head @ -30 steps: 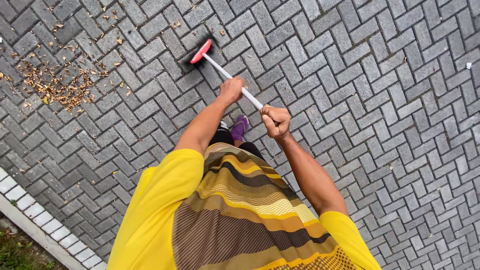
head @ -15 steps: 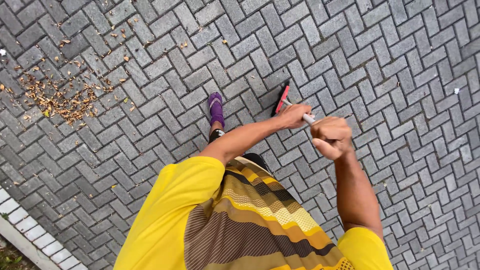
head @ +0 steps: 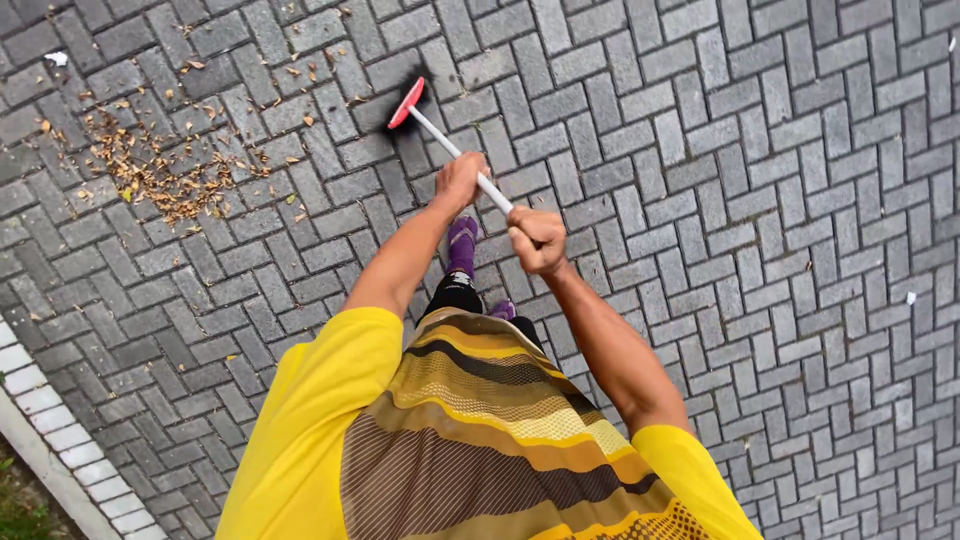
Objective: The person sweeps fallen leaves on the paved ground using a broom.
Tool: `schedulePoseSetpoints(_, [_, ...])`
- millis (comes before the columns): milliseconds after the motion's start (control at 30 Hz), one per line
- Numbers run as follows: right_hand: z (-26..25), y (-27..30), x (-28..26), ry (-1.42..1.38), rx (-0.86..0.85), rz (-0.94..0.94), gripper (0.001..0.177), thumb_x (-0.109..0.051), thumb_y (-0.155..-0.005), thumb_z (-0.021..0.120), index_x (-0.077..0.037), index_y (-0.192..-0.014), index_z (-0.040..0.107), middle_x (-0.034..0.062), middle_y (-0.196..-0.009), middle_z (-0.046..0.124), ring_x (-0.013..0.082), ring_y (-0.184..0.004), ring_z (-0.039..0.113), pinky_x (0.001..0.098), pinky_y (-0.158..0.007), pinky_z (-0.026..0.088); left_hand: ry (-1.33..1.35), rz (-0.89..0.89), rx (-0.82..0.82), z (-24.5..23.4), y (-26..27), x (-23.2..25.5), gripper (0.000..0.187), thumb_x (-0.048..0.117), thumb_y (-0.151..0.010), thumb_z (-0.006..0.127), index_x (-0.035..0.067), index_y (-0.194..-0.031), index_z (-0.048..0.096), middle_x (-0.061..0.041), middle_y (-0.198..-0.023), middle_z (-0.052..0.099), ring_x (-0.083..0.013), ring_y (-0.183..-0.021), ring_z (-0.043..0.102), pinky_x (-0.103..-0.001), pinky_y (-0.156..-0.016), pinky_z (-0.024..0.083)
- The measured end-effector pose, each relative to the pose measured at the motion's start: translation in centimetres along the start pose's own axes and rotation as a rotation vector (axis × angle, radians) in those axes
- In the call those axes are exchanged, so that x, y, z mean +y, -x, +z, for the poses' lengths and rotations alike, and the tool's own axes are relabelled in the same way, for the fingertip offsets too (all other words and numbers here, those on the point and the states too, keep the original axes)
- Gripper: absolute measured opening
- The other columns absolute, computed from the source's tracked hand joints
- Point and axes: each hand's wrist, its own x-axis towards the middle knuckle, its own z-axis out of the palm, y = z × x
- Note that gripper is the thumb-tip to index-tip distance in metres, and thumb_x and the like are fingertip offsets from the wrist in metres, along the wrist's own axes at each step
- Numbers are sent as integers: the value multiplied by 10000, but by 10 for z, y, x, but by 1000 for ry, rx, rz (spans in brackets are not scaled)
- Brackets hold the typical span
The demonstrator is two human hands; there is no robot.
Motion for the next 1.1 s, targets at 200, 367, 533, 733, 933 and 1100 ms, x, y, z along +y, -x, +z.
schedulePoseSetpoints(200, [-52,-105,-67,-252,52,-68,388,1,-907,540,-51,-596,313,34,-557,411,144,-478,376,350,-470,346,167,214,177,-60,-2,69,202,307,-964,624,126,-877,641,-109,-898,696,-383,-815,703,-548,-705,555])
schedulePoseSetpoints(367, [-50,-137,-67,-176,-158,-54,389,-19,-880,575,-62,-589,320,44,-541,407,167,-453,384,356,-460,340,275,240,75,-34,-10,89,266,336,-997,575,128,-838,621,-85,-832,687,-319,-745,698,-500,-656,567])
schedulePoseSetpoints(533, [-7,-92,37,-169,-271,-64,357,28,-799,569,-85,-537,353,26,-482,411,158,-408,369,347,-424,348,201,41,70,-10,-23,-6,256,369,-993,594,152,-860,621,-72,-903,682,-339,-793,693,-511,-641,537])
schedulePoseSetpoints(733, [-26,-108,51,-55,-258,28,289,76,-860,581,27,-632,409,116,-621,435,228,-556,438,400,-576,383,49,-72,279,-29,-57,-53,159,298,-977,652,141,-965,633,-130,-1052,677,-427,-951,669,-561,-775,531])
schedulePoseSetpoints(933, [-137,-183,11,-489,25,-5,395,-220,-942,648,-24,-682,426,71,-638,498,199,-558,447,381,-610,420,132,-33,288,-78,-108,95,158,293,-902,690,159,-988,694,-149,-1021,679,-430,-918,670,-568,-756,533])
schedulePoseSetpoints(1100, [-235,-202,-4,-354,-66,119,484,-159,-962,652,-54,-623,324,44,-566,394,169,-523,352,312,-496,315,239,194,106,-43,-156,194,315,405,-1003,659,127,-859,698,-142,-950,696,-394,-951,678,-559,-815,533])
